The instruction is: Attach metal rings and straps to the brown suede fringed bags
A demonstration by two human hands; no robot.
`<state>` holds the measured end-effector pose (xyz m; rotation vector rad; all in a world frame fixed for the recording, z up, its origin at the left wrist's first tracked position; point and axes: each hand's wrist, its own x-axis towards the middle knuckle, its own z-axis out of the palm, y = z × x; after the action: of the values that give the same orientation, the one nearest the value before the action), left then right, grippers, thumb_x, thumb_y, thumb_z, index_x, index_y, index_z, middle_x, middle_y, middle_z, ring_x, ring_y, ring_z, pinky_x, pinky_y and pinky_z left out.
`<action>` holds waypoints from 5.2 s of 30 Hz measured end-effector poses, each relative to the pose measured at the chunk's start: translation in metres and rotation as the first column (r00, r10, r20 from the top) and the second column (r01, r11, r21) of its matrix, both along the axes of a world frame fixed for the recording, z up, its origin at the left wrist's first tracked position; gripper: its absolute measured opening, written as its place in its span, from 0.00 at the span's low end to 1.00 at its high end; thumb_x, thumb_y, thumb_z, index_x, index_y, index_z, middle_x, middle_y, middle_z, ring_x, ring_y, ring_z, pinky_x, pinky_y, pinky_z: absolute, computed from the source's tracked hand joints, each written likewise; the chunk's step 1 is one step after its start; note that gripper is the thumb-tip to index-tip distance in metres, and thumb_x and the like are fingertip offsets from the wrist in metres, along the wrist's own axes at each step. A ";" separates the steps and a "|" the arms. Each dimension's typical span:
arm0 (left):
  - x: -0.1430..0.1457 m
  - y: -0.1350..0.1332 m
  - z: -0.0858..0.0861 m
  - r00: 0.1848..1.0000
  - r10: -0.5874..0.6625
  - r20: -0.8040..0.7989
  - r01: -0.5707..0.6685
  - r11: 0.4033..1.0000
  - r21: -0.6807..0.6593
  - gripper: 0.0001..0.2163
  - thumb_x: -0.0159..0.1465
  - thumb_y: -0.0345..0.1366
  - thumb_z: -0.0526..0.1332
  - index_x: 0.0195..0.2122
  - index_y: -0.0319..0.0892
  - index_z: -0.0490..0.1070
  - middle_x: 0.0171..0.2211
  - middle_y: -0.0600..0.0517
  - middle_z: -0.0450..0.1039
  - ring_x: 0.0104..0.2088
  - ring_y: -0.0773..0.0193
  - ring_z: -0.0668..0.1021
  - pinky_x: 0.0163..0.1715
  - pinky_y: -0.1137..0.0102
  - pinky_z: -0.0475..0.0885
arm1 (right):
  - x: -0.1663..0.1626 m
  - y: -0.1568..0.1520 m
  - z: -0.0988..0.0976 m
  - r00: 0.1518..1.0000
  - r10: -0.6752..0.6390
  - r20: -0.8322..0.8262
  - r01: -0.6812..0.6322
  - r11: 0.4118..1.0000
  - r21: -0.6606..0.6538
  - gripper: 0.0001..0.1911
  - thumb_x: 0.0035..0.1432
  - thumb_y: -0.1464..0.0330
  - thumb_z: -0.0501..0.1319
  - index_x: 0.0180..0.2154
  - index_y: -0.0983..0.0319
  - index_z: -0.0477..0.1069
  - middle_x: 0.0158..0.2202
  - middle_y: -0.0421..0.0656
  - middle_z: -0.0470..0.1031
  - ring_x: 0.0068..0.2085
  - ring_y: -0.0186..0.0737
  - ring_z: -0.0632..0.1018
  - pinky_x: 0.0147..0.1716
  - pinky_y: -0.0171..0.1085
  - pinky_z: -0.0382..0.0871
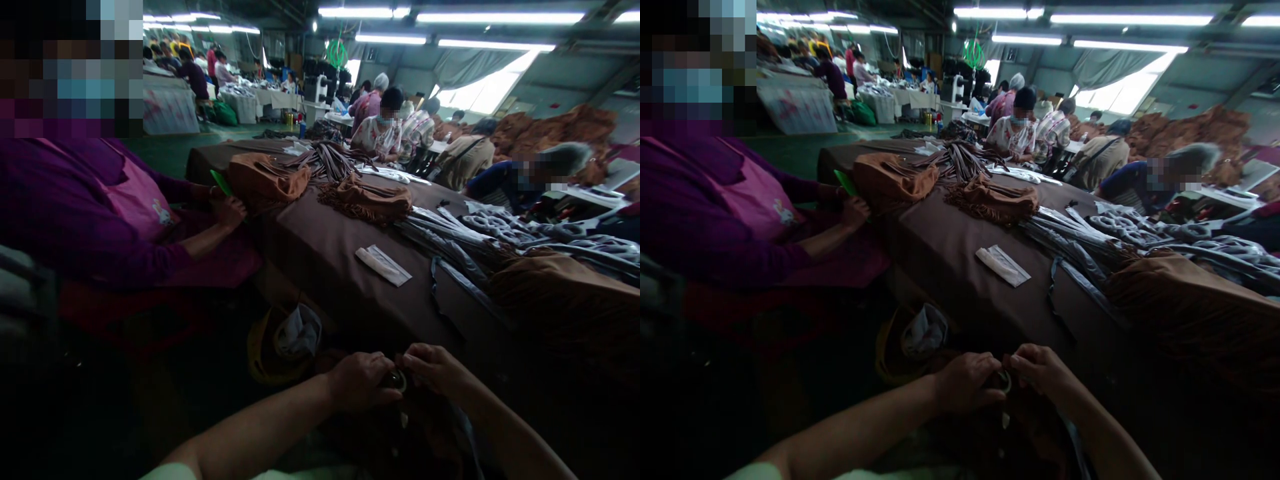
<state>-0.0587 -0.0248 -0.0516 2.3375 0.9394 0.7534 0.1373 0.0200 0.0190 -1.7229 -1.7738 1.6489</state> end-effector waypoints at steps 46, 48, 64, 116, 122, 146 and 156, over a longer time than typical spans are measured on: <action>0.001 -0.006 0.010 0.975 -0.120 -0.185 0.085 0.979 -0.186 0.21 0.62 0.54 0.56 0.45 0.41 0.65 0.40 0.48 0.75 0.39 0.55 0.79 0.35 0.68 0.72 | 0.024 -0.039 -0.025 0.985 0.148 -0.092 -0.161 0.975 -0.151 0.28 0.54 0.43 0.56 0.28 0.64 0.67 0.19 0.37 0.66 0.17 0.26 0.61 0.15 0.28 0.50; 0.007 -0.009 0.005 0.956 -0.102 -0.273 0.059 0.985 -0.162 0.21 0.64 0.55 0.53 0.43 0.40 0.64 0.37 0.47 0.75 0.36 0.54 0.80 0.31 0.67 0.72 | 0.027 -0.040 -0.028 0.974 0.180 -0.137 -0.206 0.955 -0.213 0.30 0.54 0.42 0.54 0.27 0.65 0.66 0.17 0.36 0.64 0.16 0.25 0.59 0.14 0.28 0.48; 0.006 -0.013 0.001 0.953 -0.104 -0.286 0.012 0.953 -0.304 0.16 0.66 0.52 0.52 0.43 0.43 0.63 0.38 0.49 0.76 0.35 0.57 0.80 0.28 0.70 0.68 | 0.005 -0.088 -0.048 0.993 0.017 0.119 -0.039 0.981 0.188 0.28 0.61 0.44 0.45 0.28 0.60 0.63 0.24 0.38 0.65 0.26 0.34 0.66 0.27 0.34 0.60; 0.011 -0.015 0.027 0.979 -0.091 -0.182 0.065 0.987 -0.146 0.22 0.62 0.56 0.56 0.47 0.44 0.68 0.39 0.50 0.77 0.39 0.58 0.80 0.36 0.72 0.69 | 0.022 -0.044 0.021 0.909 0.414 0.057 -0.408 0.909 -0.085 0.21 0.61 0.53 0.51 0.26 0.63 0.65 0.18 0.35 0.61 0.19 0.27 0.60 0.17 0.28 0.52; 0.012 -0.015 0.032 0.977 -0.105 -0.185 0.072 0.981 -0.181 0.22 0.62 0.57 0.55 0.45 0.44 0.68 0.39 0.51 0.77 0.38 0.58 0.80 0.33 0.73 0.68 | 0.022 -0.056 0.032 0.903 0.409 0.129 -0.423 0.900 0.110 0.21 0.63 0.55 0.51 0.28 0.64 0.69 0.22 0.37 0.65 0.22 0.28 0.63 0.21 0.29 0.53; 0.004 -0.005 0.026 0.794 0.305 0.526 0.416 0.357 -0.836 0.22 0.48 0.50 0.70 0.33 0.34 0.77 0.27 0.52 0.71 0.27 0.69 0.70 0.30 0.73 0.63 | 0.011 -0.061 0.026 0.928 0.369 0.060 -0.373 0.918 0.135 0.23 0.64 0.51 0.48 0.27 0.62 0.63 0.22 0.36 0.62 0.23 0.29 0.63 0.21 0.29 0.54; -0.002 0.003 0.030 0.823 0.257 0.507 0.402 0.368 -0.838 0.24 0.49 0.54 0.68 0.33 0.34 0.76 0.28 0.52 0.71 0.29 0.69 0.70 0.32 0.73 0.64 | -0.001 -0.065 0.022 0.972 0.234 0.034 -0.235 0.970 0.057 0.23 0.64 0.51 0.49 0.28 0.62 0.64 0.22 0.36 0.63 0.22 0.28 0.62 0.19 0.29 0.54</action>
<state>-0.0605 -0.0222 -0.0218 0.9848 0.6617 0.5630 0.1365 -0.0452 0.0406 -1.5681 -2.0877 1.6439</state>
